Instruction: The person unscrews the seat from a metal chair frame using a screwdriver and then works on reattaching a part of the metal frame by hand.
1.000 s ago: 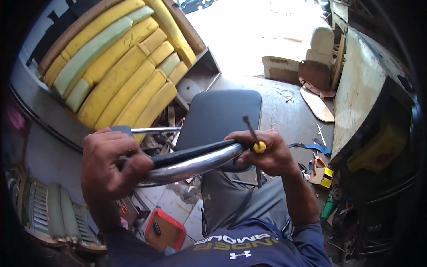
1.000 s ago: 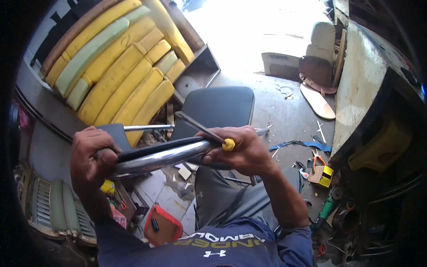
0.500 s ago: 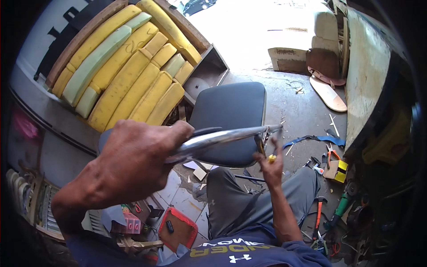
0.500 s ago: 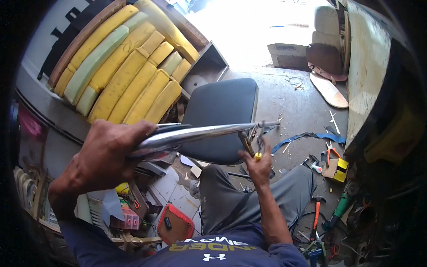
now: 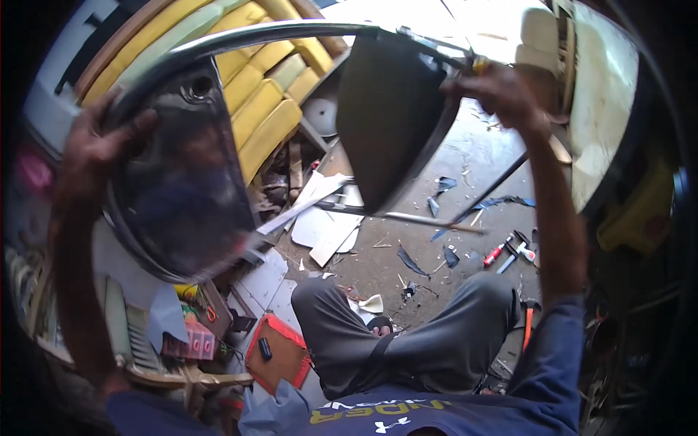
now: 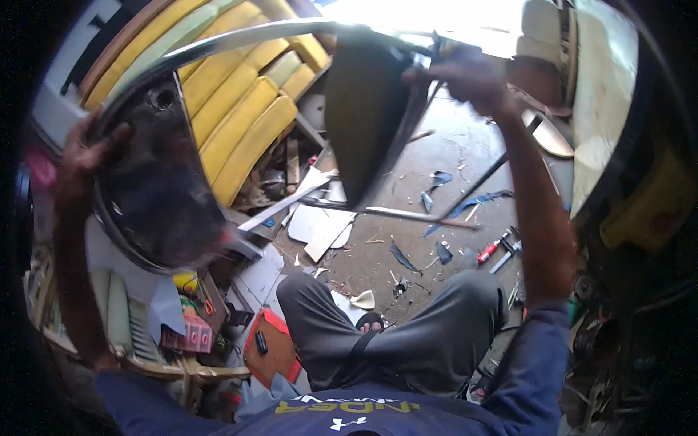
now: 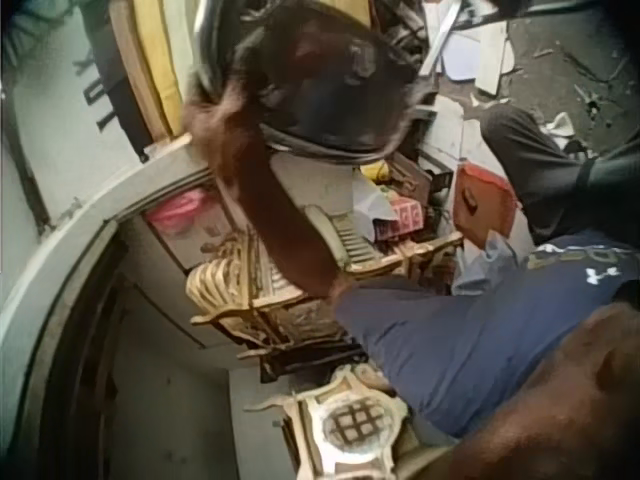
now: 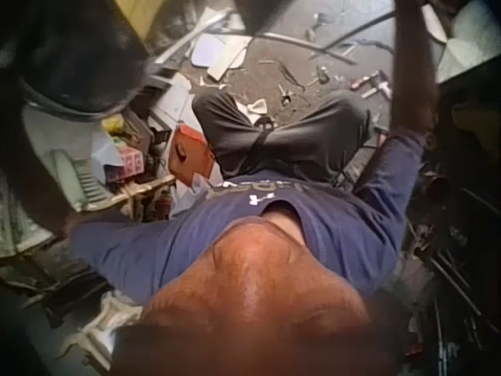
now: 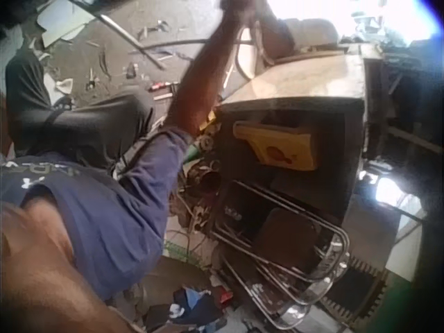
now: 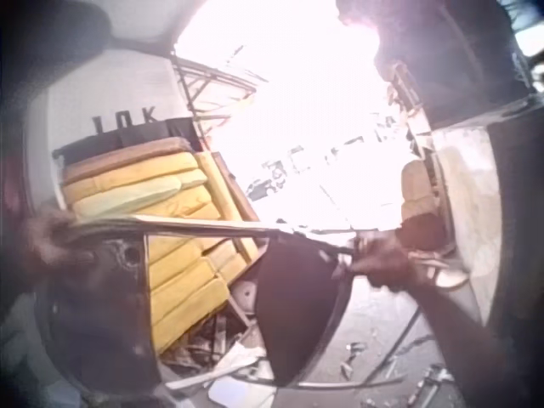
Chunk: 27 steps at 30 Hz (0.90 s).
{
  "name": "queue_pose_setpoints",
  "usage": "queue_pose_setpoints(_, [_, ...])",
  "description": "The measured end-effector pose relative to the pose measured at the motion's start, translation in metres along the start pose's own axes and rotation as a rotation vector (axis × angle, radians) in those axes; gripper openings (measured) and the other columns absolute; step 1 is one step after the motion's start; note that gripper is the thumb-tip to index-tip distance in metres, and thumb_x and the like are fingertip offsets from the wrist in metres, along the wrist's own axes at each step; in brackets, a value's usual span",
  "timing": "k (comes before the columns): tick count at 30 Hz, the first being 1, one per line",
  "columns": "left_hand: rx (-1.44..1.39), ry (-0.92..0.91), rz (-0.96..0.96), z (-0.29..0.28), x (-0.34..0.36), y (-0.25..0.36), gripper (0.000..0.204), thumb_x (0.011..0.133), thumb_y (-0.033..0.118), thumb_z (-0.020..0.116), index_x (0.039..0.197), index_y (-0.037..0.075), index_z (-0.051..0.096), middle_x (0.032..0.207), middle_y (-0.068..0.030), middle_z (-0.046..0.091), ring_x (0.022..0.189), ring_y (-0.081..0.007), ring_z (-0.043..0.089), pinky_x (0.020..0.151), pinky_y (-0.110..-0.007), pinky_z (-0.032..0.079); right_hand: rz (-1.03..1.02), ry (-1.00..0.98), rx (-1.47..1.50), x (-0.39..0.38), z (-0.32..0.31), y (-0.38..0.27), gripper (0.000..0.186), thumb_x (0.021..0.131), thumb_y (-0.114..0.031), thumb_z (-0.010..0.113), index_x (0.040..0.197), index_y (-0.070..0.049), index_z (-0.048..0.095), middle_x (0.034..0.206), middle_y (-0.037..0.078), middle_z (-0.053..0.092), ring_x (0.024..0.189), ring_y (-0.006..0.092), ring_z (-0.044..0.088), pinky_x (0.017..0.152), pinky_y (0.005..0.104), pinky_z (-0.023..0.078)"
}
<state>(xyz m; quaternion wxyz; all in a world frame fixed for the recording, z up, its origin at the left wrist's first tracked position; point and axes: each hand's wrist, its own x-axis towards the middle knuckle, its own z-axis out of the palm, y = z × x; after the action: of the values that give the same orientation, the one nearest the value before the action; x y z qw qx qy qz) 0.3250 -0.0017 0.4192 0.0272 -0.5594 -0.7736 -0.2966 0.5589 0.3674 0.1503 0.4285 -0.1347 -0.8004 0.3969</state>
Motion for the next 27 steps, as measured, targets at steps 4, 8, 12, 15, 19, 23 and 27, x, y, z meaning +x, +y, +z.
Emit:
queue_pose_setpoints(4, [-0.116, 0.136, -0.244, 0.063, -0.087, -0.089, 0.029, 0.091, 0.022, 0.077, 0.113, 0.002, 0.071, 0.088, 0.0025, 0.067, 0.075, -0.0058, 0.058, 0.069, -0.023, 0.047, -0.003, -0.23, -0.482, 0.059, -0.005, -0.072, 0.046, 0.078, -0.038, 0.087, 0.108, -0.004, 0.077, 0.072, 0.002, 0.067, 0.056, 0.011, 0.063, 0.05, 0.0259, 0.05])
queue_pose_setpoints(8, [-0.576, 0.089, -0.408, 0.128, -0.136, -0.11, 0.039, 0.089, 0.015, 0.075, 0.123, -0.001, 0.067, 0.101, -0.0033, 0.071, 0.089, -0.0099, 0.063, 0.082, -0.026, 0.051, 0.145, -0.373, -0.51, 0.06, 0.008, -0.062, 0.03, 0.084, -0.018, 0.081, 0.101, 0.003, 0.069, 0.07, 0.008, 0.071, 0.051, 0.0118, 0.065, 0.041, 0.0236, 0.05])
queue_pose_setpoints(12, [-0.792, 0.081, -0.496, 0.172, -0.154, -0.121, 0.045, 0.09, 0.012, 0.074, 0.129, -0.005, 0.063, 0.106, -0.0079, 0.072, 0.093, -0.0132, 0.065, 0.087, -0.028, 0.052, 0.354, -0.478, -0.403, 0.059, 0.034, -0.021, 0.043, 0.07, -0.013, 0.09, 0.101, 0.003, 0.065, 0.074, 0.008, 0.068, 0.056, 0.0151, 0.066, 0.045, 0.0248, 0.05])
queue_pose_setpoints(15, [-0.825, -0.031, -0.552, 0.181, -0.127, -0.142, 0.049, 0.09, 0.012, 0.074, 0.133, -0.006, 0.061, 0.105, -0.0087, 0.071, 0.089, -0.0121, 0.065, 0.085, -0.027, 0.052, 0.387, -0.551, -0.522, 0.069, 0.044, 0.019, 0.035, 0.083, -0.021, 0.081, 0.107, -0.001, 0.066, 0.079, 0.007, 0.071, 0.066, 0.0157, 0.069, 0.052, 0.0322, 0.053])
queue_pose_setpoints(19, [-0.932, -0.092, -0.617, 0.193, -0.071, -0.186, 0.029, 0.092, 0.012, 0.073, 0.115, -0.005, 0.066, 0.09, -0.0047, 0.067, 0.077, -0.0123, 0.064, 0.071, -0.027, 0.053, 0.35, -0.357, -0.645, 0.117, 0.062, 0.08, 0.034, 0.088, -0.027, 0.077, 0.112, -0.004, 0.069, 0.101, 0.012, 0.071, 0.09, 0.0222, 0.07, 0.077, 0.0377, 0.056])
queue_pose_setpoints(23, [-1.061, -0.006, -0.795, 0.22, -0.069, -0.232, 0.023, 0.093, 0.012, 0.072, 0.11, -0.003, 0.065, 0.084, -0.0018, 0.065, 0.066, -0.0109, 0.062, 0.06, -0.026, 0.052, -0.171, 0.1, -0.647, 0.095, 0.132, 0.063, 0.021, 0.092, -0.022, 0.07, 0.103, -0.004, 0.073, 0.104, 0.019, 0.071, 0.078, 0.0314, 0.071, 0.073, 0.0418, 0.055])
queue_pose_setpoints(27, [-1.0, 0.105, -0.952, 0.241, -0.123, -0.23, 0.024, 0.092, 0.009, 0.071, 0.114, -0.002, 0.067, 0.087, -0.0042, 0.067, 0.074, -0.0123, 0.062, 0.072, -0.027, 0.051, 0.064, -0.186, -0.271, -0.015, 0.195, 0.022, 0.021, 0.093, -0.023, 0.073, 0.098, -0.002, 0.072, 0.085, 0.014, 0.07, 0.079, 0.0235, 0.07, 0.07, 0.0375, 0.052])
